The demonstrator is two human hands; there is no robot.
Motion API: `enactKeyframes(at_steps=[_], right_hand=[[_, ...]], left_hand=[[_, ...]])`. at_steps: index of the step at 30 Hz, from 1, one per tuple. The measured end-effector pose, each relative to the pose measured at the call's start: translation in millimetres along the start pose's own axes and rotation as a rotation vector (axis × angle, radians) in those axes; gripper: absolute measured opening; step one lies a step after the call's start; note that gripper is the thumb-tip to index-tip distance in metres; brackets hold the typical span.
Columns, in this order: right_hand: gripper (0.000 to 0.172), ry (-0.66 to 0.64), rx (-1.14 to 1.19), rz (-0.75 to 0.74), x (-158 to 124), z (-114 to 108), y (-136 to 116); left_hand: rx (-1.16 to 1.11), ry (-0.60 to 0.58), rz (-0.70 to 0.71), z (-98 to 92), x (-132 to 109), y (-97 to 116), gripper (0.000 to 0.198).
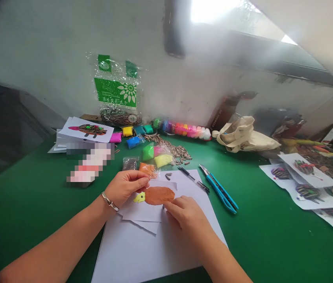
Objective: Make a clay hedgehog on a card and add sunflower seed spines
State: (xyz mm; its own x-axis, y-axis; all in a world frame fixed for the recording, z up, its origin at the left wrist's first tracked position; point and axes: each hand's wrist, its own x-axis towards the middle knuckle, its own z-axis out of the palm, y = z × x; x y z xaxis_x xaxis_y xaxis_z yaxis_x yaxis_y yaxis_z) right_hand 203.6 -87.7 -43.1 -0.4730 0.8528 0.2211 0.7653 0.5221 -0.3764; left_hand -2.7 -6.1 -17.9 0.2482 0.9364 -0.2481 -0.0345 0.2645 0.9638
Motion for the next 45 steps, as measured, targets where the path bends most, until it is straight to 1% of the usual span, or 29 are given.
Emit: enactKeyframes(at_steps=[3, 6, 8, 12, 15, 18, 21, 24, 26, 29, 32, 37, 41, 45], right_hand=[[0.023, -0.067, -0.042, 0.018, 1.4, -2.5, -6.1], [0.025, -0.116, -0.051, 0.039, 1.9, -5.1, -9.7], [0.026, -0.129, -0.011, 0.038, 1.3, -6.0, -7.6], [0.029, -0.111, 0.084, 0.031, -0.5, -6.7, -0.3], [0.029, -0.142, 0.057, 0.016, 0.1, -10.0, -2.5], [0.027, -0.181, 0.003, 0.03, 1.5, -14.1, -8.0], [0.028, -0.18, 0.025, 0.03, 0.8, -13.5, -6.6], [0.033, -0.158, 0.088, 0.051, -1.7, -8.6, -0.3], [0.036, -0.155, 0.09, 0.065, -2.3, -6.2, 1.1], [0.03, -0.169, 0.026, 0.074, -0.2, -6.5, -3.4], [0.025, -0.154, -0.006, 0.074, 2.5, -7.9, -7.1], [0.031, -0.1, 0.088, 0.045, 2.8, -6.6, -2.8], [0.028, -0.117, 0.037, 0.058, 3.6, -7.4, -4.4], [0.03, -0.123, 0.096, 0.074, 2.4, -8.1, -2.4]], left_hand=[[0.009, 0.001, 0.01, -0.1, 0.4, -1.1, 0.022], [0.016, 0.002, 0.014, -0.2, 1.1, -2.9, 0.023], [0.021, 0.002, 0.016, -0.2, 1.6, -3.7, 0.024], [0.036, 0.004, 0.019, -0.5, 2.4, -4.1, 0.023], [0.047, 0.005, 0.021, -0.7, 2.6, -4.2, 0.023], [0.056, 0.004, 0.021, -0.6, 2.5, -4.2, 0.024], [0.056, 0.008, 0.021, -0.6, 2.4, -4.0, 0.024], [0.053, 0.01, 0.02, -0.5, 2.6, -3.9, 0.025], [0.053, 0.008, 0.018, -0.5, 2.7, -4.0, 0.026], [0.053, 0.007, 0.015, -0.3, 2.7, -4.3, 0.026], [0.054, 0.009, 0.013, -0.1, 2.3, -4.5, 0.026], [0.054, 0.012, 0.013, -0.1, 1.7, -4.1, 0.027], [0.063, 0.01, 0.019, -0.3, 1.4, -3.7, 0.028], [0.06, 0.013, 0.005, -0.3, 1.2, -3.4, 0.029]])
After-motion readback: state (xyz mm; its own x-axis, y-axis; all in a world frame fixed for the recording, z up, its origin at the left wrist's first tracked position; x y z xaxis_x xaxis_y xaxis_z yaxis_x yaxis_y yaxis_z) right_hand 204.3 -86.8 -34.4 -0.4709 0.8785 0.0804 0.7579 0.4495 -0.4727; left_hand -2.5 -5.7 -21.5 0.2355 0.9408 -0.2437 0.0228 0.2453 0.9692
